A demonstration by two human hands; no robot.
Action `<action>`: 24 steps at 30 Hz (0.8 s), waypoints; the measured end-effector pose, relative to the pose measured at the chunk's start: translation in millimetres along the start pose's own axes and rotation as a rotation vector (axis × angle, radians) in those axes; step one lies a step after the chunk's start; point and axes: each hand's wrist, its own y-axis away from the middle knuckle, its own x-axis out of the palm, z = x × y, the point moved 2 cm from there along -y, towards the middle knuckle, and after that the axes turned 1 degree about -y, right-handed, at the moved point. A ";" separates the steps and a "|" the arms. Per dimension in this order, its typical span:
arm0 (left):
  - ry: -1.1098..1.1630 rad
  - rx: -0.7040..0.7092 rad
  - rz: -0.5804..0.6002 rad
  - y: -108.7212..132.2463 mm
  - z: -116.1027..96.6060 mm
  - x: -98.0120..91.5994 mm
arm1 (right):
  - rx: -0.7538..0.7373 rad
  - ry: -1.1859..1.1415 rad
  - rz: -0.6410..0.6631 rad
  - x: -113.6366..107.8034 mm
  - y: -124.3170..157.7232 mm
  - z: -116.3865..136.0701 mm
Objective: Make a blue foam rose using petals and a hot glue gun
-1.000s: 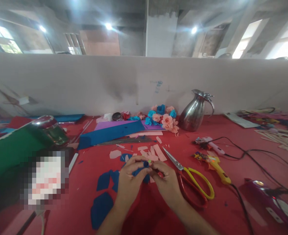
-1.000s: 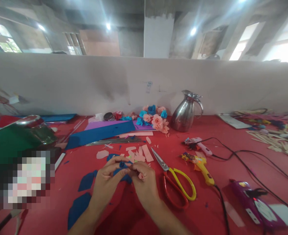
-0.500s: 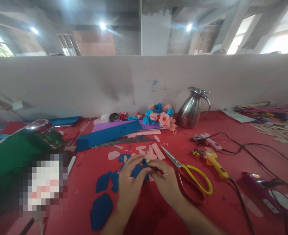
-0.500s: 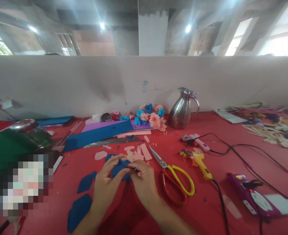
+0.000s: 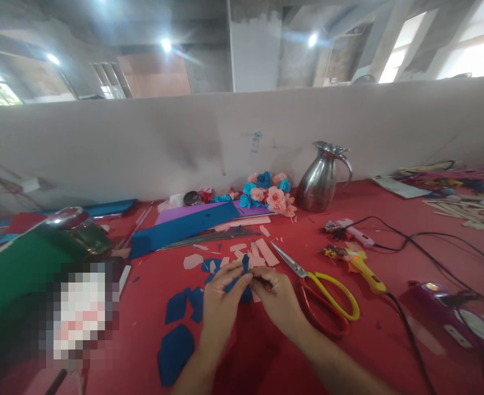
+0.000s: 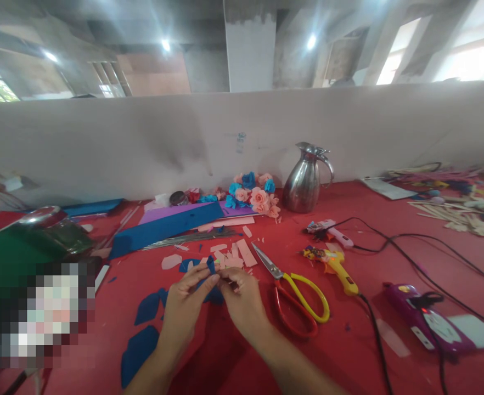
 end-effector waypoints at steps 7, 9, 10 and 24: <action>0.003 -0.070 -0.173 -12.2 10.7 -13.3 | 0.062 0.029 -0.008 -4.3 -0.6 -5.1; -0.043 -0.072 -0.197 -12.9 10.4 -14.0 | 0.071 0.014 -0.007 -5.3 -1.2 -4.7; -0.062 -0.070 -0.204 -12.9 9.8 -14.0 | 0.073 0.014 -0.006 -5.7 -1.4 -4.4; -0.022 -0.051 -0.223 -13.9 18.3 -13.8 | 0.087 0.007 0.012 -7.1 -1.7 -8.5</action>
